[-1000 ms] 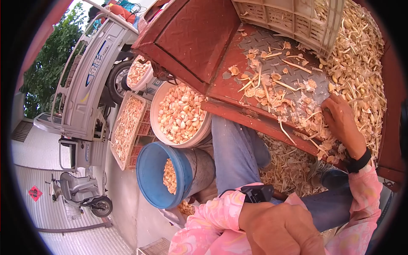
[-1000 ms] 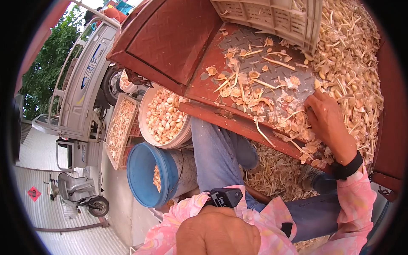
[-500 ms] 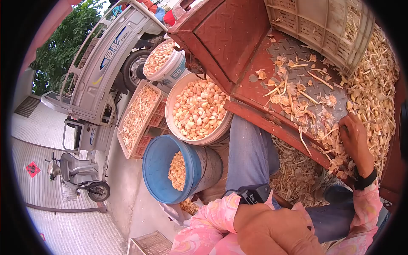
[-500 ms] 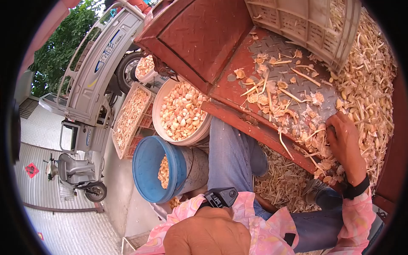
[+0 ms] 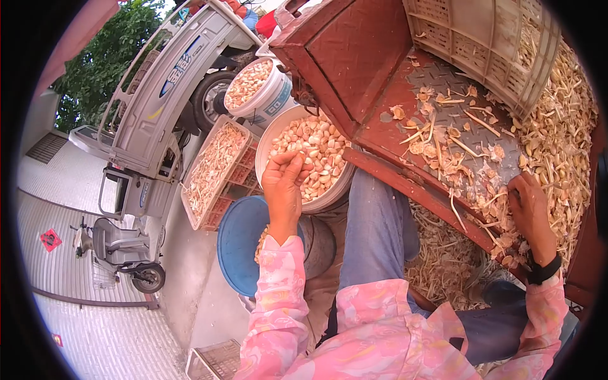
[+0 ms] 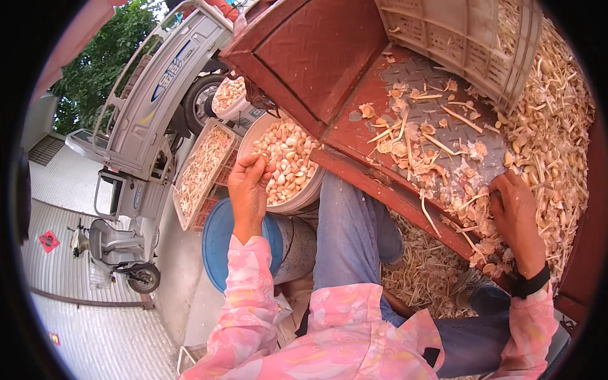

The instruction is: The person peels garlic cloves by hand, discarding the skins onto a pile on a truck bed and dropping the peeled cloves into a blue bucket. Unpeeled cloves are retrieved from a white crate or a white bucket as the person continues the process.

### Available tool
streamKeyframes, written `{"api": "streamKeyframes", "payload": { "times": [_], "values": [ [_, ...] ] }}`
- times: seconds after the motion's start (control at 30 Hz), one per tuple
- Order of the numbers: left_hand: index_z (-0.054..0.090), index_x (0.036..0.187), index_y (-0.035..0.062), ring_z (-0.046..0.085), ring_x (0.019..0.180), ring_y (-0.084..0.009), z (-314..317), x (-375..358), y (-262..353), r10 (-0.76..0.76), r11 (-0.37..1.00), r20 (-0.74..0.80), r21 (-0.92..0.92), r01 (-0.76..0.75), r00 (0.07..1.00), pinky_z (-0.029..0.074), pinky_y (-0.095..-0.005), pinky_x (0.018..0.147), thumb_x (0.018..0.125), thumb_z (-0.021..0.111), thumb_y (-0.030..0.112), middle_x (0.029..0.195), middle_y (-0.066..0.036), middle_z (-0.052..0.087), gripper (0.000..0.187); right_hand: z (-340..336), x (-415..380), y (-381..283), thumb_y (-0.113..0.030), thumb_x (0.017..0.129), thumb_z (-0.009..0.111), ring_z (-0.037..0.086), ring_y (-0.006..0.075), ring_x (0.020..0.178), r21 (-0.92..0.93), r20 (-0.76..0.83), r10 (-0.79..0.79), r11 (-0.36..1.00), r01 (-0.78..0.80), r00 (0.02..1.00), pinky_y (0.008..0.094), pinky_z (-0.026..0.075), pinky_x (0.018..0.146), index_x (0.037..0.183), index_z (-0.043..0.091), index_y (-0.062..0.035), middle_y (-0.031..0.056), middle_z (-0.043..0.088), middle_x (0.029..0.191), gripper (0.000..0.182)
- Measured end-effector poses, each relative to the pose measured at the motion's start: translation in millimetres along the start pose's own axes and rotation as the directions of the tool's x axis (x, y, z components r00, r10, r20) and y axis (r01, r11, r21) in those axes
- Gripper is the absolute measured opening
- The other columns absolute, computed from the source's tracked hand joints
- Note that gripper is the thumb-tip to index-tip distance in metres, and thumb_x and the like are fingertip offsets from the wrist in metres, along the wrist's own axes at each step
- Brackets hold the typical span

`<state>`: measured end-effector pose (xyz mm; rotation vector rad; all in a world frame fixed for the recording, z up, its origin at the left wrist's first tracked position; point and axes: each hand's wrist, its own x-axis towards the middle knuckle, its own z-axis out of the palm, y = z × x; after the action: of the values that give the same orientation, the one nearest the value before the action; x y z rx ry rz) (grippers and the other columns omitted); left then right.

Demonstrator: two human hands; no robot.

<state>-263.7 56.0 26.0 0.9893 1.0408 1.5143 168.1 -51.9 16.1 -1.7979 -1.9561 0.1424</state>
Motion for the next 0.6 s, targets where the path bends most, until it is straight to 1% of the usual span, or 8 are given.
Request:
{"api": "streamKeyframes", "payload": {
  "times": [0.1, 0.23, 0.4, 0.43, 0.47, 0.5, 0.53, 0.6],
  "values": [
    [0.056, 0.095, 0.0018, 0.066, 0.075, -0.0175, -12, 4, 0, -0.04, 0.999, 0.028, -0.017, 0.04, 0.999, 0.055, -0.021, 0.065, 0.083, 0.061, -0.002, 0.091, -0.011, 0.064, 0.013, -1, 1, -3, 0.004, 0.071, 0.054, 0.052, 0.0363, 0.074, -0.008, 0.006, 0.009, 1.0, -0.009, 1.0, 0.0423, 0.04, 0.063, 0.081, 0.05, -0.0018, 0.0156, 0.05, 0.078, 0.012],
    [0.055, 0.096, 0.0016, 0.066, 0.077, -0.0184, -9, 2, 3, 0.006, 0.999, 0.074, -0.042, -0.003, 0.997, 0.055, -0.0211, 0.066, 0.083, 0.06, -0.002, 0.094, -0.012, 0.064, 0.014, -1, 1, -2, 0.004, 0.071, 0.054, 0.052, 0.0364, 0.074, 0.002, -0.001, -0.004, 1.0, 0.004, 1.0, 0.0423, 0.04, 0.063, 0.081, 0.05, -0.0018, 0.0158, 0.05, 0.079, 0.012],
    [0.055, 0.096, 0.0009, 0.066, 0.076, -0.0191, 29, -27, 16, -0.007, 0.997, 0.143, -0.07, 0.017, 0.99, 0.054, -0.0228, 0.066, 0.084, 0.059, -0.003, 0.098, -0.015, 0.062, 0.014, 1, 0, 4, 0.002, 0.072, 0.057, 0.053, 0.0354, 0.076, -0.027, -0.02, -0.062, 0.998, 0.062, 0.998, 0.0417, 0.041, 0.064, 0.084, 0.053, -0.0018, 0.0149, 0.051, 0.08, 0.013],
    [0.054, 0.096, 0.0006, 0.066, 0.077, -0.0194, 41, -34, 15, -0.005, 0.996, 0.202, -0.086, 0.023, 0.979, 0.055, -0.0238, 0.067, 0.083, 0.059, -0.004, 0.099, -0.016, 0.062, 0.014, -3, 2, -1, 0.001, 0.073, 0.059, 0.053, 0.0343, 0.078, -0.065, -0.039, -0.103, 0.993, 0.101, 0.994, 0.0404, 0.041, 0.065, 0.087, 0.055, -0.002, 0.0137, 0.052, 0.082, 0.015],
    [0.054, 0.097, 0.0003, 0.066, 0.078, -0.0198, 53, -42, 13, -0.005, 0.994, 0.264, -0.101, 0.033, 0.965, 0.055, -0.0249, 0.067, 0.083, 0.06, -0.004, 0.099, -0.017, 0.062, 0.015, -6, 3, -9, 0.001, 0.074, 0.06, 0.054, 0.0334, 0.079, -0.104, -0.109, -0.114, 0.989, 0.103, 0.987, 0.0392, 0.042, 0.067, 0.089, 0.056, -0.0017, 0.0131, 0.053, 0.083, 0.016],
    [0.054, 0.097, 0.0001, 0.066, 0.079, -0.0201, 67, -50, 10, -0.008, 0.992, 0.329, -0.119, 0.05, 0.944, 0.056, -0.0259, 0.068, 0.083, 0.06, -0.004, 0.1, -0.019, 0.062, 0.016, -15, 5, -21, 0.001, 0.074, 0.061, 0.054, 0.0329, 0.078, -0.037, -0.149, -0.141, 0.99, 0.137, 0.979, 0.0389, 0.042, 0.066, 0.089, 0.056, -0.0018, 0.0129, 0.054, 0.082, 0.015],
    [0.054, 0.097, -0.0006, 0.066, 0.078, -0.0212, 83, -60, 5, 0.033, 0.987, 0.4, -0.158, 0.033, 0.916, 0.056, -0.0264, 0.067, 0.083, 0.06, -0.004, 0.102, -0.021, 0.061, 0.016, -23, 5, -34, 0.001, 0.075, 0.061, 0.054, 0.0324, 0.076, 0.025, -0.189, -0.167, 0.984, 0.174, 0.968, 0.0385, 0.042, 0.065, 0.089, 0.056, -0.0018, 0.0127, 0.054, 0.081, 0.015],
    [0.054, 0.098, -0.0019, 0.067, 0.075, -0.0233, 117, -85, 1, 0.141, 0.972, 0.504, -0.236, -0.021, 0.852, 0.057, -0.0275, 0.064, 0.082, 0.061, -0.003, 0.105, -0.025, 0.06, 0.018, -39, 0, -57, 0.002, 0.075, 0.061, 0.054, 0.0313, 0.072, 0.188, -0.124, -0.148, 0.967, 0.169, 0.981, 0.0379, 0.042, 0.063, 0.087, 0.056, -0.002, 0.0119, 0.054, 0.077, 0.013]
  ]
}}
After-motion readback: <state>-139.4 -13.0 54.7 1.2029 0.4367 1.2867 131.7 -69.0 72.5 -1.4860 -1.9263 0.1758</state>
